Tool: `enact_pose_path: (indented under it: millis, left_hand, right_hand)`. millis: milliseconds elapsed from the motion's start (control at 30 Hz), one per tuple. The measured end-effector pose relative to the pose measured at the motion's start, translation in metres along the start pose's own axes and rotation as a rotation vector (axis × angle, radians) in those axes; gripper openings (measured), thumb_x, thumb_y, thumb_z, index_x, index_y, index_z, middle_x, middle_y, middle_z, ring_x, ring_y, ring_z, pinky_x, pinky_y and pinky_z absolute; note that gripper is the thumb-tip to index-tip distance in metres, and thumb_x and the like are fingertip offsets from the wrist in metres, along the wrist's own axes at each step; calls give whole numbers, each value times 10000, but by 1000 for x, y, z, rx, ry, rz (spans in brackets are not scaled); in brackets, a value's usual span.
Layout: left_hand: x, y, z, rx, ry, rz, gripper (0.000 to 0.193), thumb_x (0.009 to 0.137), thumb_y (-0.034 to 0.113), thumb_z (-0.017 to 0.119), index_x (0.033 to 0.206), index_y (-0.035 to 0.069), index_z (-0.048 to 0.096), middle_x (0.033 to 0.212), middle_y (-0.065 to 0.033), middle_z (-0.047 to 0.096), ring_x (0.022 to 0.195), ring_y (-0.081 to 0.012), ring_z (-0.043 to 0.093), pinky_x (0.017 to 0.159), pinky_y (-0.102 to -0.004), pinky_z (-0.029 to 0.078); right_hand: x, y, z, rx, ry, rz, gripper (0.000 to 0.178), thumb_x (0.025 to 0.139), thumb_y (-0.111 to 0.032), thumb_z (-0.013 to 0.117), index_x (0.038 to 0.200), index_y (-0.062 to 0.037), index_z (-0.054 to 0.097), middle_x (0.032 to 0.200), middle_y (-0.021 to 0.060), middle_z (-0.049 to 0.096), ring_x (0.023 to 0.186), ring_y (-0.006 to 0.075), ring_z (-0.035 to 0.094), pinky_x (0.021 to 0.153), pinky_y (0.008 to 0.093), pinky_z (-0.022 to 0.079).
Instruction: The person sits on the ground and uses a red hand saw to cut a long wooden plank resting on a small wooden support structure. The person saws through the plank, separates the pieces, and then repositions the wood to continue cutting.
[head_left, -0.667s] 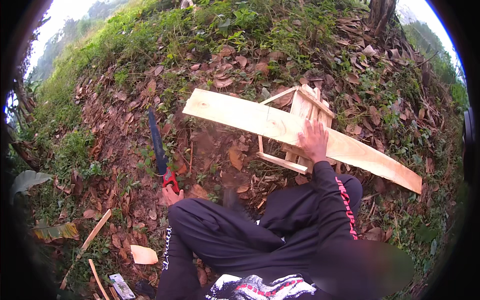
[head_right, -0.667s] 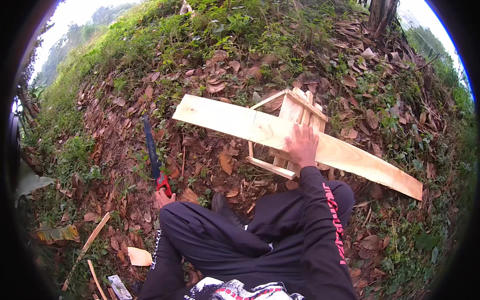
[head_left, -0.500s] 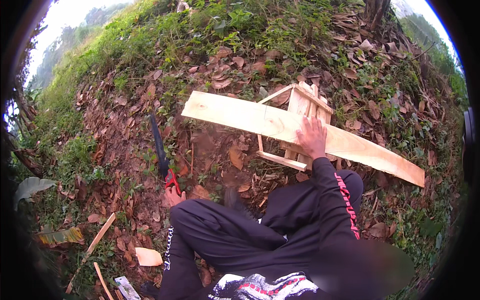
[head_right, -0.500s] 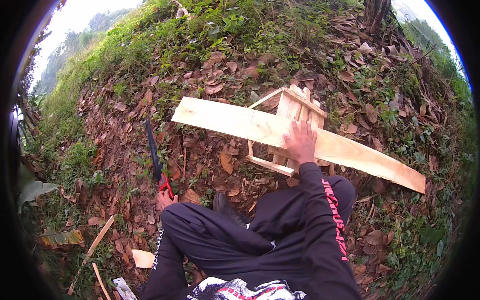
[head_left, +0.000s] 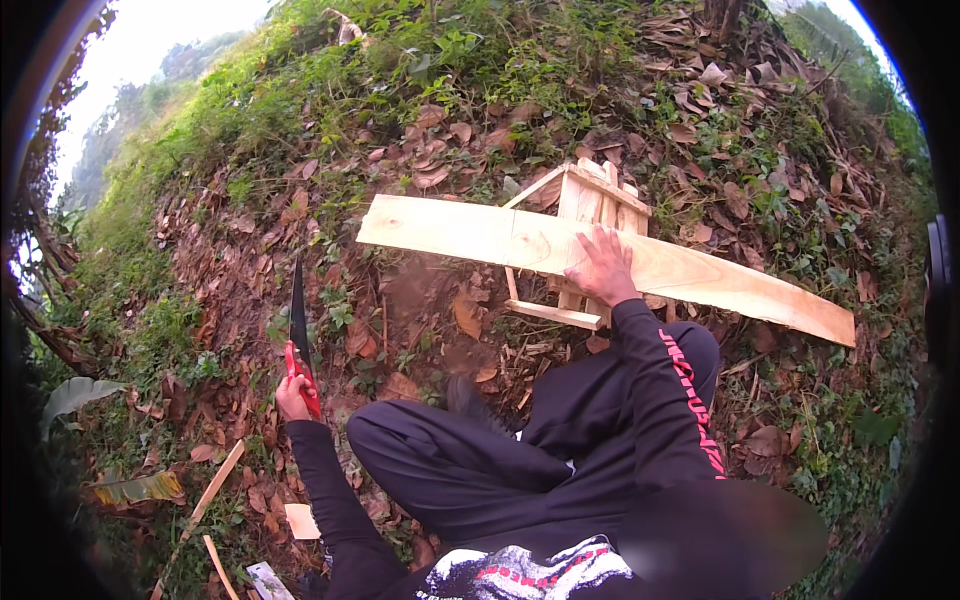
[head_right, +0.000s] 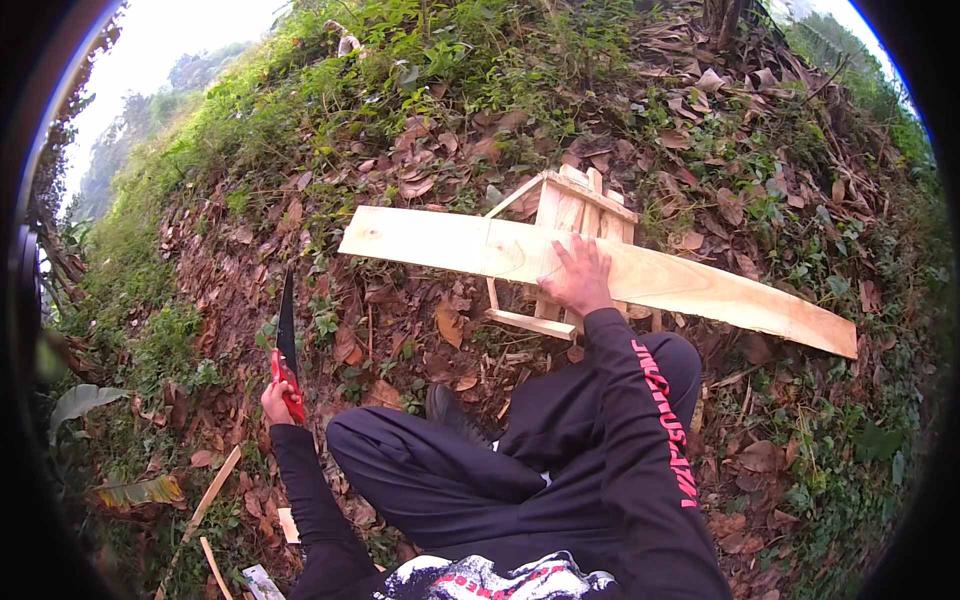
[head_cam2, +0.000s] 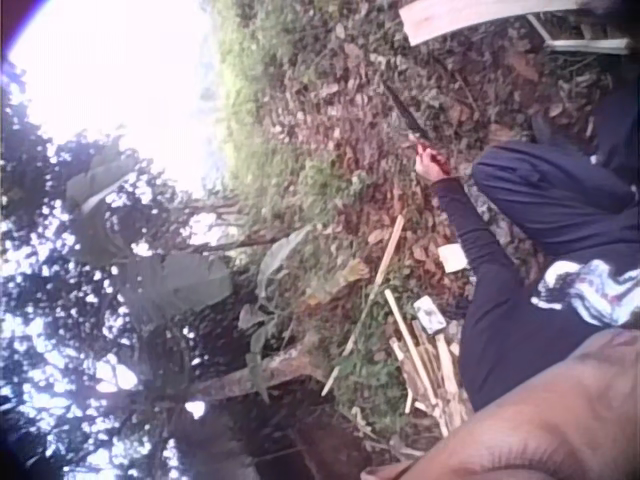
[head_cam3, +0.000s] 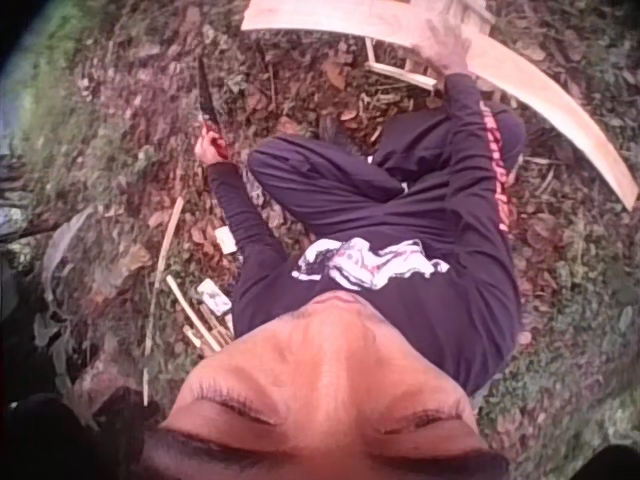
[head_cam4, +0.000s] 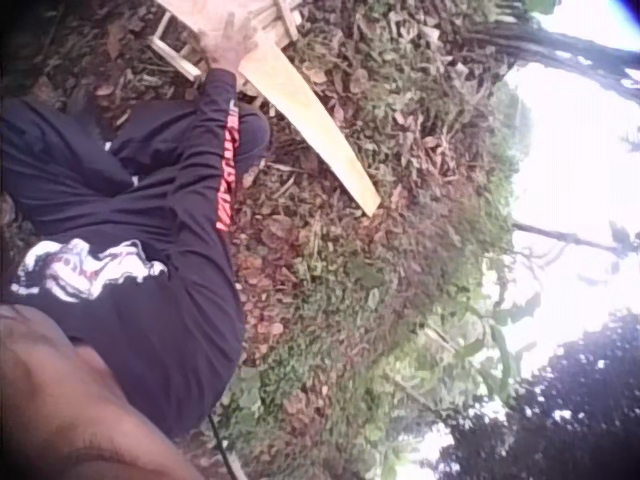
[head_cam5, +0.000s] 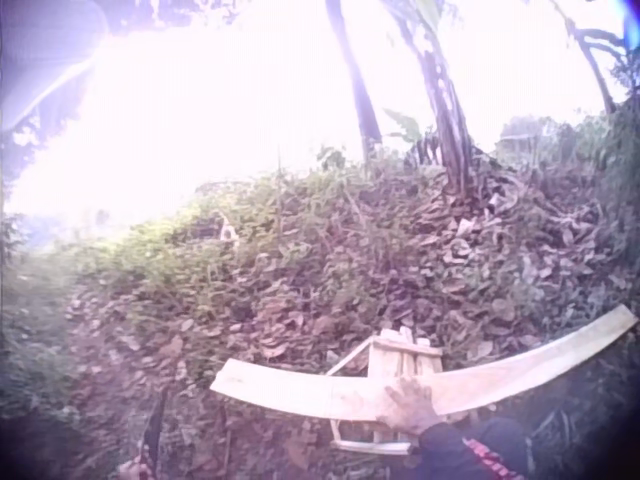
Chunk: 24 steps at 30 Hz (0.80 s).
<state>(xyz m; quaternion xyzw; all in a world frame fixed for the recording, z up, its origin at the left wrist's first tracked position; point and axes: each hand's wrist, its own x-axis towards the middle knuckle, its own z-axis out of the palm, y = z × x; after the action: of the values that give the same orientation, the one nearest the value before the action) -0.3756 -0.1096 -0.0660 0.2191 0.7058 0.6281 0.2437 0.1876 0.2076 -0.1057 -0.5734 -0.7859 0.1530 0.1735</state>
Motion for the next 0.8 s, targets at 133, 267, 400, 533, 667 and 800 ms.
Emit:
enact_pose_path:
  millis: [133,267,400,533,667,800]
  left_hand:
    - [-67,75,26,-278,-64,168,198,951,172,589,814,32,562,710,-59,598,616,-133,567,640,-279,489]
    - [-155,124,119,-326,148,396,228,957,161,566,759,49,551,691,-52,574,648,-141,544,780,-337,508]
    - [-171,124,178,-346,-81,280,392,956,190,563,593,105,441,561,-3,460,559,-134,481,781,-381,511]
    - [-192,114,248,-375,-131,90,571,974,434,557,530,156,331,468,32,345,460,-120,413,683,-373,525]
    - [-197,67,297,-129,-286,-34,619,988,525,475,525,131,354,467,6,407,438,-97,409,600,-332,503]
    - [-196,44,337,-37,-311,-110,640,981,550,464,521,121,347,462,-4,388,425,-130,419,559,-332,482]
  right_hand:
    - [2,11,3,0,12,37,678,857,-533,572,1425,-181,453,1542,156,295,1444,371,203,1132,608,136]
    - [8,29,10,30,125,45,531,901,-404,538,1350,-122,515,1477,143,407,1385,312,338,1104,577,214]
    - [11,34,13,23,222,-21,496,876,-368,565,1300,-111,547,1432,134,455,1339,299,389,1080,546,252]
    - [17,47,13,49,277,-29,465,859,-343,583,1250,-92,577,1357,121,522,1270,285,445,1050,523,286]
    - [41,61,7,78,270,32,402,873,-347,567,1159,-72,628,1245,137,593,1178,292,513,1018,537,306]
    - [75,80,-3,-42,199,171,402,908,-375,511,1042,-34,677,1145,179,631,1101,318,560,995,520,333]
